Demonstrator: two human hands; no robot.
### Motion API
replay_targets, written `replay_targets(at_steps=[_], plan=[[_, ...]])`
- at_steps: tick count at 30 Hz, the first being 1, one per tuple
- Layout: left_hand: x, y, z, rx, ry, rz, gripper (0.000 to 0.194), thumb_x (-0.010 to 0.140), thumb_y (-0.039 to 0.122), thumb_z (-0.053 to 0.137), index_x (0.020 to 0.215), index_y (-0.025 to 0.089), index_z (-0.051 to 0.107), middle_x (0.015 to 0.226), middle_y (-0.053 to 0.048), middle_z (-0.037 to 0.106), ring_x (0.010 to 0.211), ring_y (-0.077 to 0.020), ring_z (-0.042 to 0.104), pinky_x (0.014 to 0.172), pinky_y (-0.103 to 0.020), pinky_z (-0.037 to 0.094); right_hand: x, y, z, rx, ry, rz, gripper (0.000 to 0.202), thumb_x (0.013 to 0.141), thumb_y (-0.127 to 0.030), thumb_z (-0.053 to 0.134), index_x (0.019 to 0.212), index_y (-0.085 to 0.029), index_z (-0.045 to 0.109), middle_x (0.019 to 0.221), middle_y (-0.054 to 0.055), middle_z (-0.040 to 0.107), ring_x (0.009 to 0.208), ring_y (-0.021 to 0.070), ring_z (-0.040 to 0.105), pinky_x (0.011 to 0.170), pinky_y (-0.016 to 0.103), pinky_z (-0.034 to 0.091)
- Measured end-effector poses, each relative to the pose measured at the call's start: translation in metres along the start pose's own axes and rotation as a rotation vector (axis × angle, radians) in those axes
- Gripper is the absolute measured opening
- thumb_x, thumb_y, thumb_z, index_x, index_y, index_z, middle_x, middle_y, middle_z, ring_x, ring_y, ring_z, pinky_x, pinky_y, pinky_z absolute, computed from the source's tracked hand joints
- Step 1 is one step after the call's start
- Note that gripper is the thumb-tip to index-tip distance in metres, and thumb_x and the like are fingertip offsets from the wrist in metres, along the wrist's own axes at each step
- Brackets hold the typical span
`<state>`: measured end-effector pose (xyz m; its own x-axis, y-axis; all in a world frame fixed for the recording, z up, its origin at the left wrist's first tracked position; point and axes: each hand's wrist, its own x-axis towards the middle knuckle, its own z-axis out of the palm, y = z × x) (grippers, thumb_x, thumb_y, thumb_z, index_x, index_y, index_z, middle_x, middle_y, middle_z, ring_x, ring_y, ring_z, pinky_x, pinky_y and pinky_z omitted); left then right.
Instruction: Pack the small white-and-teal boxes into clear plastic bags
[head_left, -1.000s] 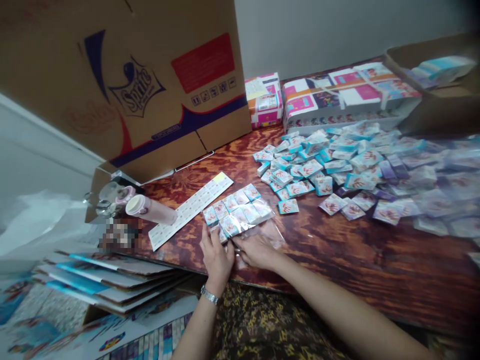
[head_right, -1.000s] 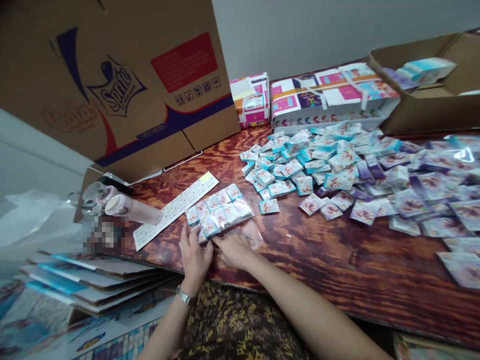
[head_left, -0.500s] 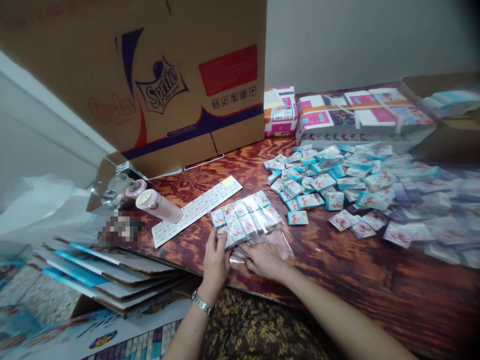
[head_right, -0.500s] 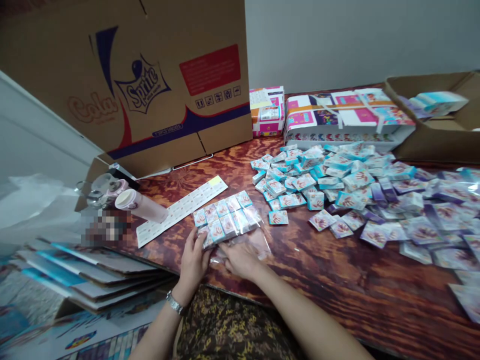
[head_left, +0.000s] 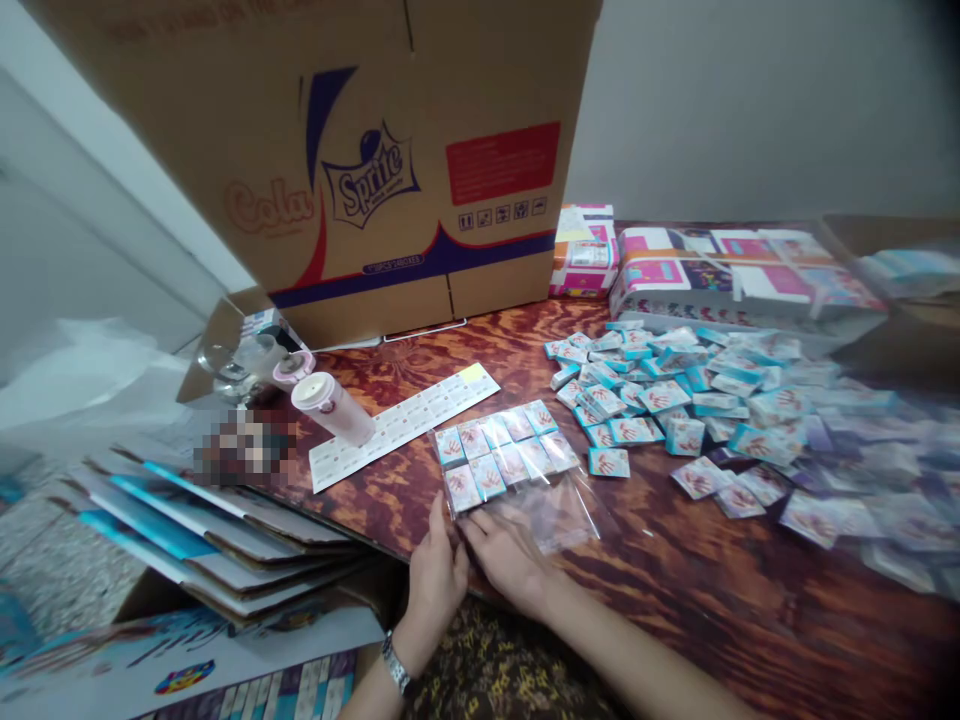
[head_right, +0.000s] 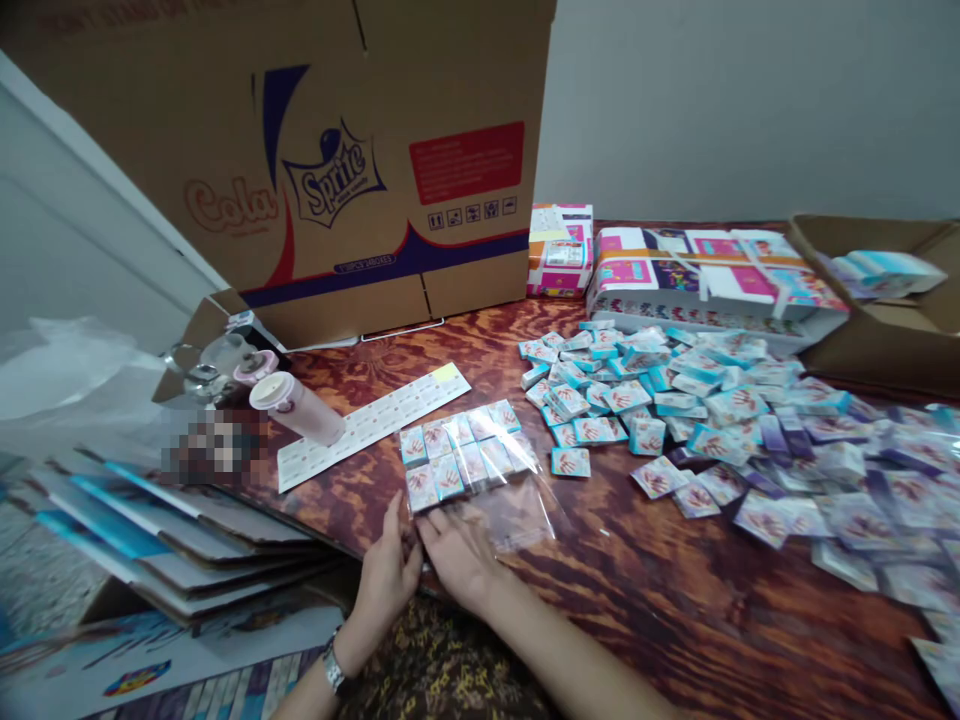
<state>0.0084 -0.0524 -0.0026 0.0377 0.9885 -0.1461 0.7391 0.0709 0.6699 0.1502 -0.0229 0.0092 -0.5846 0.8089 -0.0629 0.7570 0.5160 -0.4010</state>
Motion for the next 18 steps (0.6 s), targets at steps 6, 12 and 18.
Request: replay_targets(at_steps=[6,12,18], plan=[[0.002,-0.009,0.001,-0.088,0.004,0.100,0.071,0.081,0.013,0.036,0.142,0.011,0.000,0.097,-0.011,0.063,0.086,-0.0208,0.061,0.076,-0.030,0.045,0.019,-0.006,-0.003,0.080,-0.030,0.150,0.031,0.087,-0.023,0.039,0.117,-0.029,0.046,0.113,0.004,0.056,0.075,0.0165,0.060,0.061,0.027,0.041],[0.020,-0.009,-0.006,-0.066,-0.042,0.106,0.065,0.082,0.016,0.036,0.141,0.008,0.010,0.095,-0.012,0.063,0.086,-0.0213,0.061,0.076,-0.031,0.045,0.018,-0.002,0.002,0.152,0.031,0.222,0.045,0.084,-0.020,0.039,0.129,-0.028,0.036,0.126,0.007,0.049,0.076,0.0169,0.062,0.063,0.027,0.043],[0.045,0.003,-0.009,0.006,-0.103,0.152,0.057,0.080,0.014,0.039,0.135,0.008,0.027,0.091,-0.011,0.064,0.080,-0.0204,0.061,0.073,-0.029,0.044,0.026,0.005,0.002,0.214,0.149,0.309,0.050,0.083,-0.017,0.039,0.132,-0.021,0.035,0.134,0.011,0.042,0.089,0.0195,0.061,0.073,0.028,0.046]])
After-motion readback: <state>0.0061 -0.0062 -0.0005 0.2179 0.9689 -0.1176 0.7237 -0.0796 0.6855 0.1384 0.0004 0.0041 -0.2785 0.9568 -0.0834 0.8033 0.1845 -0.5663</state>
